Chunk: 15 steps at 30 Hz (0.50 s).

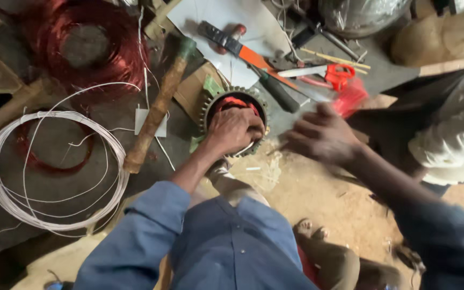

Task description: The person winds copper wire by hand into the slots of a motor stator held on the workbench, pressing the wire coils into place and using pliers to trim and adjust the wire ends. They continue winding and seating coils around the stator throughout the episode.

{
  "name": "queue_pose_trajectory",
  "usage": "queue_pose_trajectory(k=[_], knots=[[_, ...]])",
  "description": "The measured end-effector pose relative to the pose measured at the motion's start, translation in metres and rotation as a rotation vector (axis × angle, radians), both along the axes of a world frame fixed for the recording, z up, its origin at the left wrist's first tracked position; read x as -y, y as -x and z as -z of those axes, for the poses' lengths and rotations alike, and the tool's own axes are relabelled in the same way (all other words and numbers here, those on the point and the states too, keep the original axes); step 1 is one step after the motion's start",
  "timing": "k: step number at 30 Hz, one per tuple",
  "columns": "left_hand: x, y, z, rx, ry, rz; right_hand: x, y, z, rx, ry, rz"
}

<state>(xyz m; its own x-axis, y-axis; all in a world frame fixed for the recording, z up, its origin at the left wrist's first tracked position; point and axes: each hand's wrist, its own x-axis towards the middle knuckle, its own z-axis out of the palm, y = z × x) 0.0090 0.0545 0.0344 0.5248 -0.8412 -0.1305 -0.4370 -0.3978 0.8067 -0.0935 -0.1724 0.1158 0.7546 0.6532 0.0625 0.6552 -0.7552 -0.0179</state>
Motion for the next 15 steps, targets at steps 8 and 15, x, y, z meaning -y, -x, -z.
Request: queue_pose_trajectory(k=[8,15], knots=[[0.002,-0.003,0.009,0.018,0.055,0.014,-0.031,0.082,0.095,-0.738,-0.647,0.925],[-0.003,0.001,0.014,0.043,0.019,0.037,-0.042,0.097,0.126,-0.508,-1.217,0.848]])
